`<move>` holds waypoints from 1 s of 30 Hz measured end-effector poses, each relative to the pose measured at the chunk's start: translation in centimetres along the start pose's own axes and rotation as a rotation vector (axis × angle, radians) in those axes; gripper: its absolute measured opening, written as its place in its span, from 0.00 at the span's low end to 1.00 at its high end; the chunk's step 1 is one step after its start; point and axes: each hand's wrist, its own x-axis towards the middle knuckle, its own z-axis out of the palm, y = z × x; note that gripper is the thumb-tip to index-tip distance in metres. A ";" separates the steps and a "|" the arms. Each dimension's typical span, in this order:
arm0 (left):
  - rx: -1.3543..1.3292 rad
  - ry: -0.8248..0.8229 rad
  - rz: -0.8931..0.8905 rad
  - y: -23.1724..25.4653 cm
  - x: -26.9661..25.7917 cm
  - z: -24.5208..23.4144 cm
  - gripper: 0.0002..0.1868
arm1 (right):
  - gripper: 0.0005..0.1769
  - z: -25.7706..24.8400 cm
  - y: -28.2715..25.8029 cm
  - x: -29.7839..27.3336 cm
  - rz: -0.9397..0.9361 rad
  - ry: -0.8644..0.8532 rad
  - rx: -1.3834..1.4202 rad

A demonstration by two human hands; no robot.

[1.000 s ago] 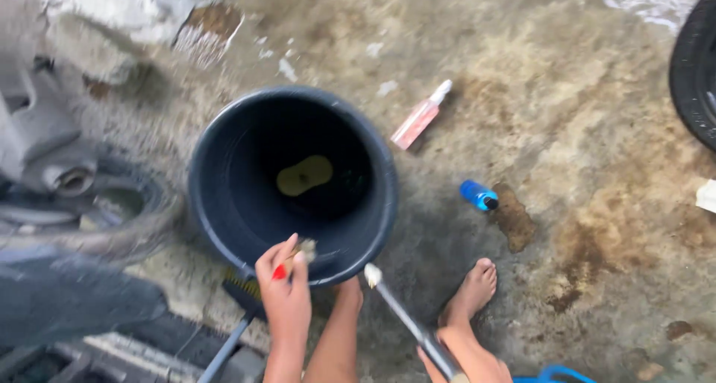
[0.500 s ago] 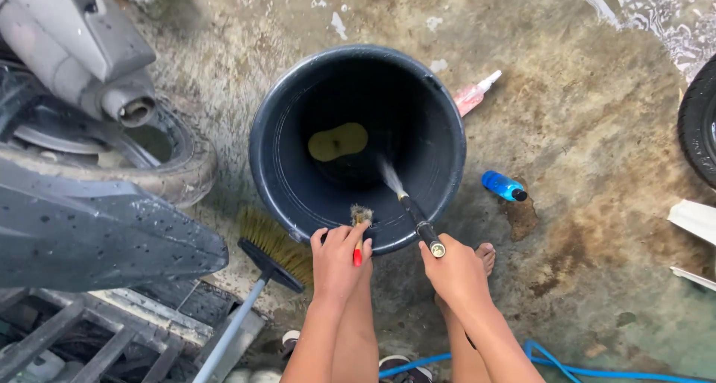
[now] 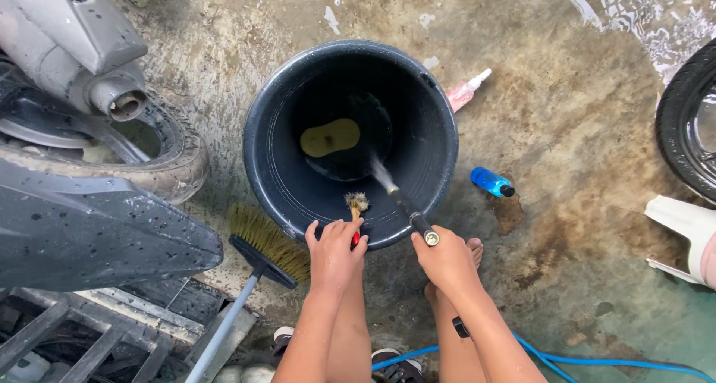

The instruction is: Preparing soapy water in a bucket and using a sponge to scrub a motorcycle.

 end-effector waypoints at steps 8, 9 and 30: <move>0.050 -0.169 -0.052 0.1 -0.5 -0.6 0.21 | 0.19 -0.6 0.1 -0.7 0.003 -0.093 0.050; 0.053 -0.188 -0.058 0.2 -0.7 -0.7 0.24 | 0.19 -0.5 0.4 -0.9 0.009 -0.061 0.039; -0.896 0.576 -0.871 -0.1 -0.1 7.4 0.37 | 0.17 -7.2 0.7 -9.4 0.030 -0.027 -0.074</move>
